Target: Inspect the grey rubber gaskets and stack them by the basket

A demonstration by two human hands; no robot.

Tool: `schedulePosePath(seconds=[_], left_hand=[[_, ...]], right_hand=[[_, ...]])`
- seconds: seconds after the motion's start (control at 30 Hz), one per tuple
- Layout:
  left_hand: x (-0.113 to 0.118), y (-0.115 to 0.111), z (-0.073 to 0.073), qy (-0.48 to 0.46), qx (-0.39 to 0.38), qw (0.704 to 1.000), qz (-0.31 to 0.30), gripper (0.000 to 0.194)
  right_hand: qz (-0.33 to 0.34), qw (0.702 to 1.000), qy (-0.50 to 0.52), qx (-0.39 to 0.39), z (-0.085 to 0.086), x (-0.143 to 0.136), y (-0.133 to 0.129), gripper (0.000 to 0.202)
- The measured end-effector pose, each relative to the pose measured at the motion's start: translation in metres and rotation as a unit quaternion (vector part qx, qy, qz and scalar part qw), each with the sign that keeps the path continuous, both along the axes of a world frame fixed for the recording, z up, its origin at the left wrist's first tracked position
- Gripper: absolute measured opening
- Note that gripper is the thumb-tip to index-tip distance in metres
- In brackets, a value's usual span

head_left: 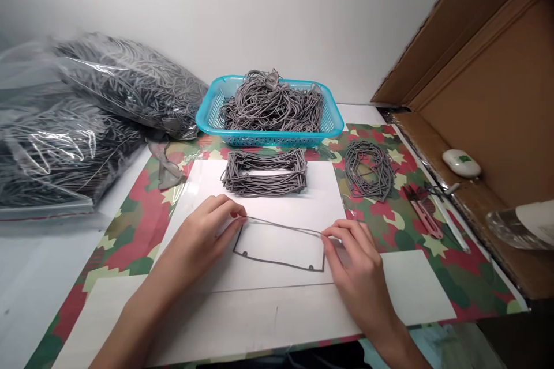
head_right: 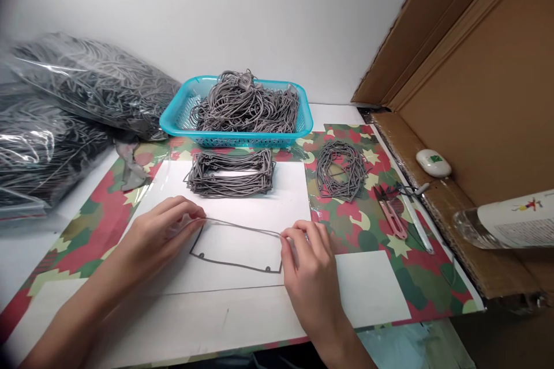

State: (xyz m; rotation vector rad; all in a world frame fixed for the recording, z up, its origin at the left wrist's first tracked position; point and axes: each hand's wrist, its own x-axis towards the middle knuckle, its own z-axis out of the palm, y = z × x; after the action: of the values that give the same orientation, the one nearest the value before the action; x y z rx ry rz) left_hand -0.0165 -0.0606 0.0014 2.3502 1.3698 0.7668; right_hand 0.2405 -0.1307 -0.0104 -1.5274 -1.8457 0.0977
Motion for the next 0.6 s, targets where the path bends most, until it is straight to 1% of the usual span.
schedulePosePath(seconds=[0.07, 0.13, 0.2, 0.23, 0.27, 0.37, 0.43, 0.5, 0.6], left_hand=[[0.004, -0.001, 0.007, -0.031, 0.071, 0.997, 0.007, 0.011], [0.007, -0.002, 0.014, -0.064, 0.143, 0.987, 0.023, 0.011], [0.008, -0.005, 0.019, -0.085, 0.177, 0.98, 0.032, 0.012], [0.008, -0.007, 0.021, -0.089, 0.172, 0.981, 0.027, 0.012], [0.008, -0.009, 0.023, -0.087, 0.15, 0.985, 0.014, 0.011], [0.006, -0.014, 0.025, -0.06, 0.033, 0.997, -0.041, 0.012], [0.005, -0.015, 0.022, -0.037, -0.02, 0.997, -0.058, 0.017], [0.004, -0.013, 0.018, -0.015, -0.016, 0.999, -0.042, 0.02], [0.001, -0.007, 0.009, 0.032, 0.041, 0.999, 0.001, 0.02]], right_hand=[[-0.01, 0.999, 0.025, 0.033, 0.005, -0.001, 0.004, 0.014], [-0.022, 0.995, 0.039, 0.086, 0.011, -0.001, 0.007, 0.016], [-0.025, 0.99, 0.042, 0.132, 0.016, 0.001, 0.008, 0.018], [-0.021, 0.989, 0.041, 0.144, 0.017, 0.003, 0.007, 0.019], [-0.013, 0.989, 0.039, 0.145, 0.018, 0.005, 0.005, 0.019], [0.029, 0.993, 0.04, 0.111, 0.014, 0.014, -0.002, 0.015], [0.056, 0.994, 0.042, 0.083, 0.011, 0.019, -0.008, 0.014], [0.057, 0.995, 0.045, 0.071, 0.008, 0.023, -0.011, 0.015], [0.029, 0.996, 0.046, 0.064, 0.005, 0.025, -0.013, 0.015]])
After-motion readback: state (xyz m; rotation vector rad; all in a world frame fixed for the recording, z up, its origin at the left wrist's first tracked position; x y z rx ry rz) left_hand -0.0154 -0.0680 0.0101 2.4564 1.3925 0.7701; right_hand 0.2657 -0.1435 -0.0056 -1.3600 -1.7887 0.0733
